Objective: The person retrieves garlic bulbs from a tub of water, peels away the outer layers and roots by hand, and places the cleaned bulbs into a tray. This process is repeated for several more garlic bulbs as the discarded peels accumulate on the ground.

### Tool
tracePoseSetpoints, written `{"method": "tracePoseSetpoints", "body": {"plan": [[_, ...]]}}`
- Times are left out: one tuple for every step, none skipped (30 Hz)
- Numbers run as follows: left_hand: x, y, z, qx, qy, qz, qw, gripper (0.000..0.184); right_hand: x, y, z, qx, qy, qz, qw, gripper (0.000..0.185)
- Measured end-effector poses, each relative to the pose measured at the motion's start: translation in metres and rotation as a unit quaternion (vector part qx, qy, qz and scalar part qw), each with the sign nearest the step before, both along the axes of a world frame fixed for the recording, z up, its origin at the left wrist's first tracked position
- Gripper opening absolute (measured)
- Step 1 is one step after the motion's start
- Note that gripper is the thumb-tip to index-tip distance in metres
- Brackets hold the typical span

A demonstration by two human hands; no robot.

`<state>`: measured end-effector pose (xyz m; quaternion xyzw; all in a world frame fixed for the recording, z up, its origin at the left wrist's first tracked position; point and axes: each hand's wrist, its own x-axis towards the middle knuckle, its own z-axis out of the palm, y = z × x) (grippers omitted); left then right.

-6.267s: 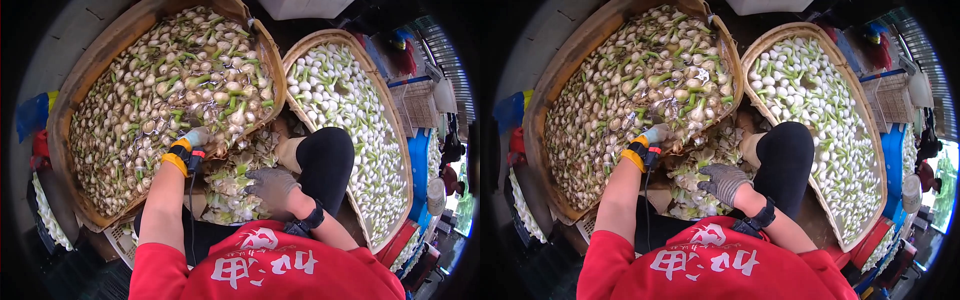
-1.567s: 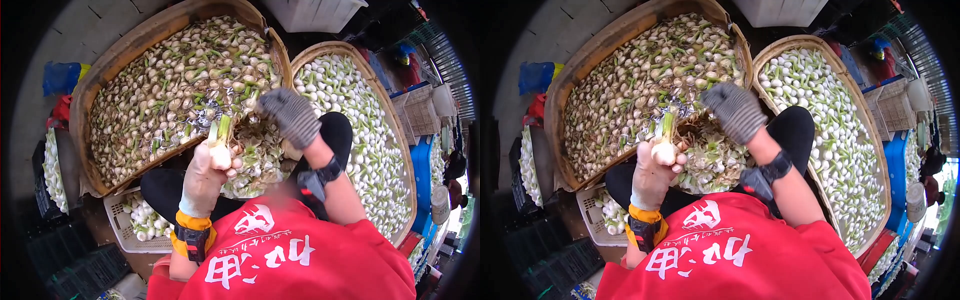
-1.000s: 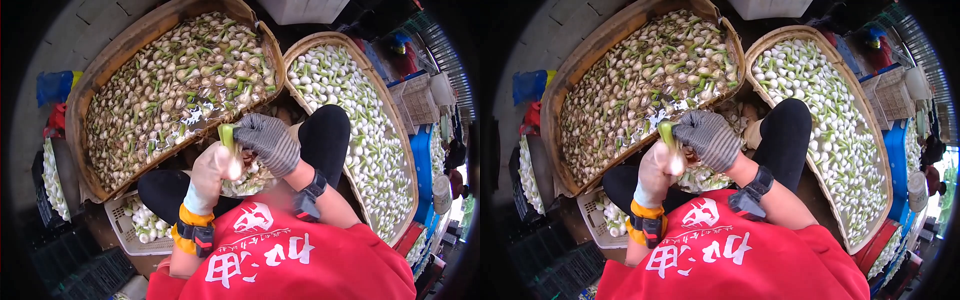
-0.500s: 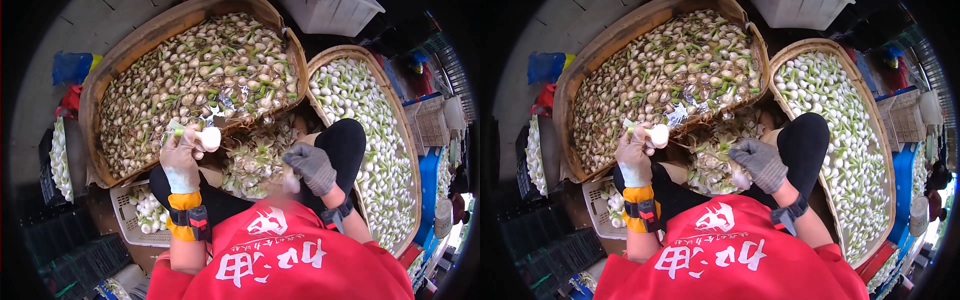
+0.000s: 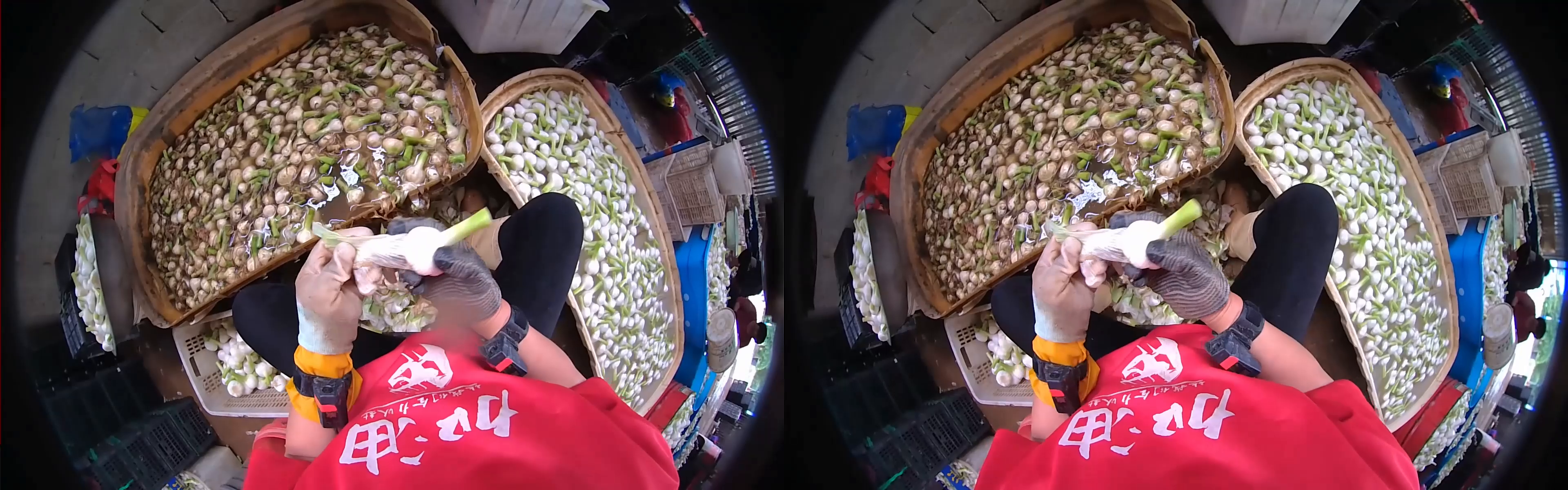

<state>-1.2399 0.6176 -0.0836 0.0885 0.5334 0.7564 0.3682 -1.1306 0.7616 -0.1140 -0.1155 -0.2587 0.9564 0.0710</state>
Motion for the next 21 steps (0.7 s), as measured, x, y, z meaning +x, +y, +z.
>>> {"method": "tracePoseSetpoints", "body": {"plan": [[-0.005, -0.004, -0.008, 0.085, -0.066, 0.035, 0.994, 0.028, 0.001, 0.008, 0.005, -0.053, 0.03, -0.037, 0.997, 0.055], [-0.011, -0.008, -0.011, 0.168, -0.132, 0.069, 0.974, 0.029, 0.002, 0.018, 0.009, -0.106, 0.06, -0.074, 0.99, 0.054], [-0.017, -0.009, -0.004, 0.135, -0.071, 0.078, 0.985, 0.032, 0.003, 0.033, 0.012, -0.105, 0.079, -0.133, 0.982, 0.052], [-0.017, -0.007, 0.005, 0.047, 0.012, 0.115, 0.992, 0.029, 0.004, 0.054, 0.012, -0.105, 0.098, -0.19, 0.971, 0.051], [-0.022, -0.013, 0.002, 0.001, 0.027, 0.049, 0.998, 0.029, 0.005, 0.086, 0.002, -0.126, 0.183, -0.208, 0.952, 0.066], [-0.026, -0.019, -0.001, -0.046, 0.041, -0.016, 0.998, 0.029, 0.009, 0.104, 0.015, -0.049, 0.102, -0.332, 0.937, 0.067], [-0.022, -0.015, 0.001, -0.213, 0.096, -0.099, 0.967, 0.024, 0.012, 0.135, 0.012, -0.053, 0.133, -0.341, 0.929, 0.062], [-0.026, -0.022, -0.028, -0.279, 0.144, -0.213, 0.925, 0.025, 0.012, 0.159, 0.008, -0.057, 0.164, -0.352, 0.92, 0.056], [-0.021, -0.029, -0.053, -0.353, 0.28, -0.258, 0.854, 0.025, 0.009, 0.167, -0.002, -0.06, 0.165, -0.35, 0.92, 0.056], [-0.017, -0.032, -0.067, -0.415, 0.409, -0.297, 0.757, 0.025, 0.006, 0.174, -0.017, -0.032, 0.156, -0.297, 0.941, 0.046], [-0.022, -0.027, -0.067, -0.415, 0.408, -0.299, 0.756, 0.025, 0.004, 0.178, -0.027, -0.003, 0.145, -0.244, 0.959, 0.037], [-0.03, -0.02, -0.067, -0.428, 0.371, -0.343, 0.749, 0.027, -0.005, 0.152, -0.016, -0.04, 0.019, -0.259, 0.965, 0.017], [-0.038, -0.012, -0.068, -0.438, 0.331, -0.387, 0.74, 0.03, -0.012, 0.125, -0.014, 0.037, -0.104, -0.252, 0.961, 0.014], [-0.049, -0.01, -0.068, -0.389, 0.338, -0.355, 0.78, 0.034, -0.008, 0.103, -0.038, 0.466, -0.147, -0.162, 0.857, 0.013], [-0.067, -0.009, -0.078, -0.357, 0.231, -0.304, 0.853, 0.036, -0.007, 0.082, -0.035, 0.613, -0.092, -0.07, 0.781, 0.013], [-0.086, -0.008, -0.087, -0.319, 0.12, -0.245, 0.908, 0.038, -0.006, 0.062, -0.038, 0.346, -0.171, 0.084, 0.919, 0.022], [-0.103, 0.0, -0.086, -0.308, 0.095, -0.186, 0.928, 0.041, 0.002, 0.046, -0.08, 0.522, -0.074, 0.209, 0.824, 0.03], [-0.119, 0.008, -0.085, -0.297, 0.07, -0.127, 0.944, 0.044, 0.009, 0.03, -0.121, 0.664, 0.03, 0.319, 0.676, 0.038], [-0.136, 0.017, -0.091, -0.327, 0.064, -0.121, 0.935, 0.046, 0.014, 0.02, -0.111, 0.701, -0.04, 0.361, 0.614, 0.042], [-0.152, 0.025, -0.1, -0.357, 0.06, -0.116, 0.925, 0.05, 0.015, 0.016, -0.102, 0.73, -0.109, 0.4, 0.544, 0.046], [-0.169, 0.029, -0.115, -0.389, 0.147, -0.164, 0.895, 0.054, 0.016, 0.019, -0.107, 0.741, -0.102, 0.384, 0.542, 0.039]]}}
